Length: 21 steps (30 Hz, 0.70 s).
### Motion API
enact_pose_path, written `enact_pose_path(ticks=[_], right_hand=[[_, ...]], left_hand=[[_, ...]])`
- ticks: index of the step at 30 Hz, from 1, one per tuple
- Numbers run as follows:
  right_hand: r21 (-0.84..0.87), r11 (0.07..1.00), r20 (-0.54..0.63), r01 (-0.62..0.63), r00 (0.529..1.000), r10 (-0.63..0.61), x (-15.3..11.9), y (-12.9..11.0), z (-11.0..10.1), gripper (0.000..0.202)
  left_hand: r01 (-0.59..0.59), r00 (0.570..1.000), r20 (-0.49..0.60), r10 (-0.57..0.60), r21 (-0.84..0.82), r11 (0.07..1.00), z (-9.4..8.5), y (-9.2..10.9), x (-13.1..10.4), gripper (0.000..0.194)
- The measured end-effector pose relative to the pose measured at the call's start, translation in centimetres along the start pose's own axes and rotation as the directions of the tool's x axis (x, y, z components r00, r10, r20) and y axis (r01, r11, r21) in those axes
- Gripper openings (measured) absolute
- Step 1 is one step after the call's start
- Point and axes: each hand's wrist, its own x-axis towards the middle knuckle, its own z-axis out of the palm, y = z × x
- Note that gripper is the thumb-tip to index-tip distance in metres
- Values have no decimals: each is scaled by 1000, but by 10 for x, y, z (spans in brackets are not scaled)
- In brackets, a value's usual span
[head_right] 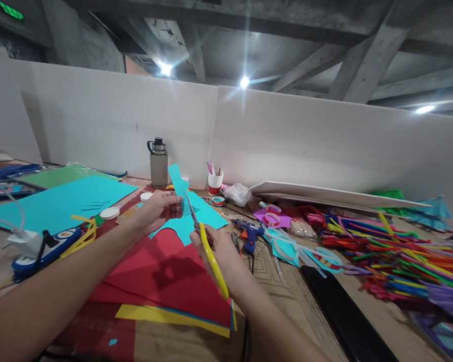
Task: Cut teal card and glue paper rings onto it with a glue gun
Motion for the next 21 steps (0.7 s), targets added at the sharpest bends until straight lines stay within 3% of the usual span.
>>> enact_pose_path(ticks=[9,16,21], right_hand=[[95,993,3,-70,998,70,1,5,7,40],[36,998,-9,-46,999,47,1,2,7,39],[-27,999,-29,-35,999,34,1,-2,6,39]], left_hand=[[5,1000,-14,-5,-9,1000,0,0,0,14],[25,1000,-15,-25,-18,1000,-1,-1,1,17],[-11,995,-96,8,-29,1000,-2,3,0,22]])
